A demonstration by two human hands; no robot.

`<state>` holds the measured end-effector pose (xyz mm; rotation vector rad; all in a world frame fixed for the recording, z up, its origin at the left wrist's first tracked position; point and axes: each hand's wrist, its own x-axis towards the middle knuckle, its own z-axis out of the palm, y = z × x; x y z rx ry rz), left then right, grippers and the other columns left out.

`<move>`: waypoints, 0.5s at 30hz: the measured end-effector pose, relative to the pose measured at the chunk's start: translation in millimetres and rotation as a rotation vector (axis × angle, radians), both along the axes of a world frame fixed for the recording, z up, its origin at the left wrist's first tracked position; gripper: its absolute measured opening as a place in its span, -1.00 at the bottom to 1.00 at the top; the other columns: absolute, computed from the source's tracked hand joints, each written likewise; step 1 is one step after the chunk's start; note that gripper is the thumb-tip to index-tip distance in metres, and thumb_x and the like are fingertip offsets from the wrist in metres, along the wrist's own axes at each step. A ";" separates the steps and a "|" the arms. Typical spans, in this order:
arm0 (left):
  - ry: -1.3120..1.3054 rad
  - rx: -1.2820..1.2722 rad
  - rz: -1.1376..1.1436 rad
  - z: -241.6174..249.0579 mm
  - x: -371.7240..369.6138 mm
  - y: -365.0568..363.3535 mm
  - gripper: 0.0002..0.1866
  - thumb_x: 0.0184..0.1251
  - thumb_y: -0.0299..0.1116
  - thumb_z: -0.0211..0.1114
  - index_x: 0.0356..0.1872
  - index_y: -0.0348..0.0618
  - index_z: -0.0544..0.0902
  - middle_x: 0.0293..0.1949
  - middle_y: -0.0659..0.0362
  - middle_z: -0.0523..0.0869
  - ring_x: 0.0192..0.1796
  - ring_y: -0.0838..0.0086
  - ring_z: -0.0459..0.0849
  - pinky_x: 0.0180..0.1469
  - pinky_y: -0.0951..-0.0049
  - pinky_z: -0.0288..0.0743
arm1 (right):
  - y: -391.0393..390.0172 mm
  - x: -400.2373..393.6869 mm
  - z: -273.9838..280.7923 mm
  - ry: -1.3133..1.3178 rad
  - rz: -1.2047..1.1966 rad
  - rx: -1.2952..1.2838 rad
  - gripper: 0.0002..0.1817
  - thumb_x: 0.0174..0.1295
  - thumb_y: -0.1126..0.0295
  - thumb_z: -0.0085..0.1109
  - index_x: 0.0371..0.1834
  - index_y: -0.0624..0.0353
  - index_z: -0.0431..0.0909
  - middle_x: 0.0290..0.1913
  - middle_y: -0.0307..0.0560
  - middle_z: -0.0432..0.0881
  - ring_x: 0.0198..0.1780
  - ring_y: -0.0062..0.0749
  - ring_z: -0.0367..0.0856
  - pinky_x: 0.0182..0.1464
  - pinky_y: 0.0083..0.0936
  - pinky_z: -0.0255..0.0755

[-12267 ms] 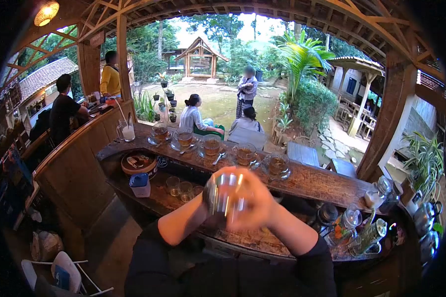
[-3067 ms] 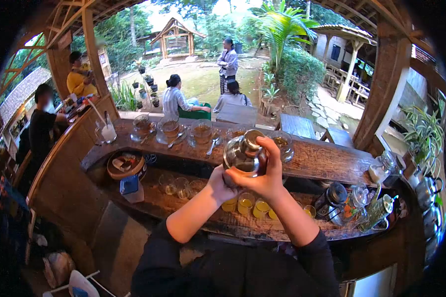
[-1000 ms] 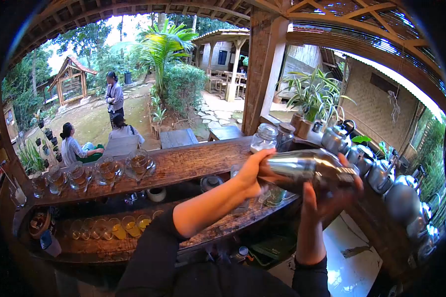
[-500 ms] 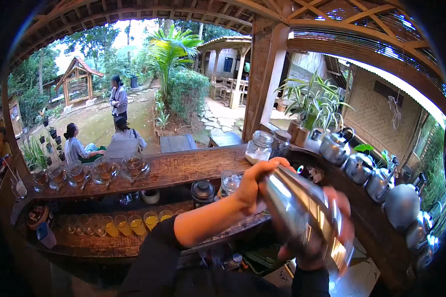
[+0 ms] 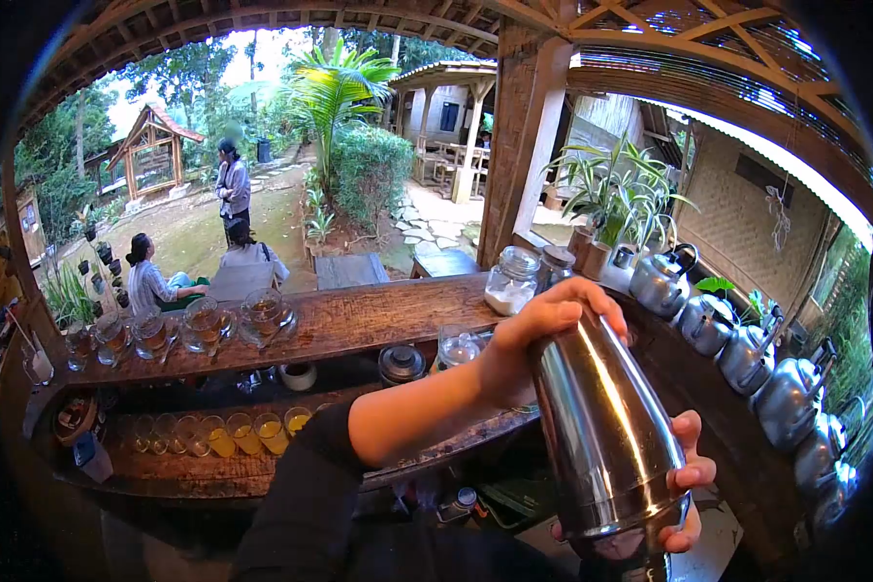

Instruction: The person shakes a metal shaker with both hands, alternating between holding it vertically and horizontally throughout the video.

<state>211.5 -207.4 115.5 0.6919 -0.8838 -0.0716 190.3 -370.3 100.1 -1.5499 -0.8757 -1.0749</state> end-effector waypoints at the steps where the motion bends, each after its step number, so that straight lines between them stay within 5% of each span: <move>1: -0.008 -0.029 -0.028 2.2 3.9 -2.1 -0.64 0.10 -0.10 0.11 -0.18 -0.13 0.44 -0.20 0.05 0.57 -0.17 0.31 0.57 -0.02 0.30 0.45 | 3.9 -15.2 9.7 0.012 -0.013 -0.016 -0.27 -0.08 0.18 0.33 0.15 0.07 0.18 0.12 0.02 0.29 0.06 -0.14 0.36 0.09 -0.28 0.32; 3: 0.343 -0.014 0.104 -5.2 27.9 -1.2 -0.62 0.09 -0.09 0.11 -0.16 -0.14 0.46 -0.22 0.04 0.59 -0.23 0.29 0.59 -0.05 0.24 0.46 | 10.9 -33.2 18.8 0.047 -0.038 -0.046 -0.34 -0.09 0.25 0.36 0.10 0.03 0.23 0.10 0.00 0.30 -0.01 -0.12 0.39 0.02 -0.30 0.43; 4: 0.477 0.001 0.171 -16.3 47.1 -1.6 -0.61 0.09 -0.07 0.11 -0.16 -0.14 0.49 -0.24 0.06 0.61 -0.23 0.28 0.61 -0.06 0.21 0.47 | 13.5 13.0 12.2 -0.274 -0.095 0.007 -0.19 -0.11 0.15 0.35 0.20 0.05 0.09 0.12 0.05 0.28 0.06 -0.11 0.36 0.08 -0.26 0.33; 5: 0.571 0.019 -0.019 -36.2 70.2 5.9 -0.59 0.11 -0.04 0.11 -0.16 -0.14 0.49 -0.22 0.09 0.61 -0.21 0.32 0.61 -0.10 0.26 0.49 | 17.6 61.8 7.5 -0.603 -0.147 0.065 -0.03 -0.13 0.04 0.33 0.31 0.07 -0.05 0.14 0.11 0.27 0.12 -0.10 0.32 0.15 -0.23 0.23; 7: 0.716 0.045 0.090 -26.6 48.2 2.1 -0.60 0.15 -0.04 0.09 -0.15 -0.13 0.49 -0.21 0.11 0.61 -0.22 0.36 0.61 -0.17 0.33 0.51 | 35.9 36.7 22.5 -0.172 0.226 0.351 -0.04 -0.18 0.21 0.42 0.24 0.13 -0.05 0.12 0.14 0.29 0.08 -0.11 0.37 0.13 -0.25 0.32; 8: 0.594 0.053 0.020 -22.5 38.8 1.2 -0.62 0.17 -0.05 0.07 -0.13 -0.11 0.48 -0.21 0.11 0.61 -0.21 0.37 0.61 -0.17 0.33 0.50 | 22.1 40.3 19.2 -0.362 0.173 0.266 -0.08 -0.15 0.31 0.40 0.25 0.13 -0.04 0.16 0.14 0.27 0.12 -0.07 0.34 0.17 -0.21 0.28; 9: 0.465 0.059 -0.050 -15.4 28.9 0.5 -0.63 0.19 -0.05 0.05 -0.12 -0.09 0.47 -0.21 0.11 0.60 -0.21 0.37 0.60 -0.16 0.33 0.49 | 14.0 35.5 3.6 0.060 0.688 0.567 -0.15 -0.11 0.38 0.37 0.23 0.11 0.02 0.18 0.12 0.23 0.15 -0.05 0.31 0.19 -0.19 0.27; 11: 0.157 0.033 0.123 4.4 7.3 -3.9 -0.64 0.20 -0.08 0.02 -0.12 -0.11 0.44 -0.26 0.09 0.58 -0.18 0.38 0.58 -0.05 0.33 0.43 | 7.8 23.2 -6.9 0.027 0.617 0.450 -0.14 -0.14 0.34 0.40 0.22 0.09 0.04 0.17 0.11 0.22 0.15 -0.06 0.31 0.18 -0.20 0.29; 13: 0.012 -0.017 0.048 16.4 -2.7 1.1 -0.64 0.17 -0.10 0.03 -0.16 -0.14 0.46 -0.25 0.08 0.58 -0.18 0.38 0.59 -0.04 0.36 0.43 | 2.2 5.2 -10.5 -0.043 0.466 0.227 -0.10 -0.21 0.26 0.44 0.21 0.07 0.08 0.16 0.11 0.22 0.15 -0.08 0.31 0.17 -0.21 0.32; 15: 0.339 -0.004 0.161 13.5 14.9 1.1 -0.64 0.12 -0.07 0.06 -0.24 -0.16 0.50 -0.28 0.08 0.60 -0.26 0.36 0.60 -0.17 0.40 0.48 | 1.6 -2.5 -8.2 -0.123 0.321 0.000 -0.07 -0.27 0.18 0.49 0.20 0.05 0.11 0.15 0.11 0.21 0.15 -0.10 0.31 0.15 -0.22 0.36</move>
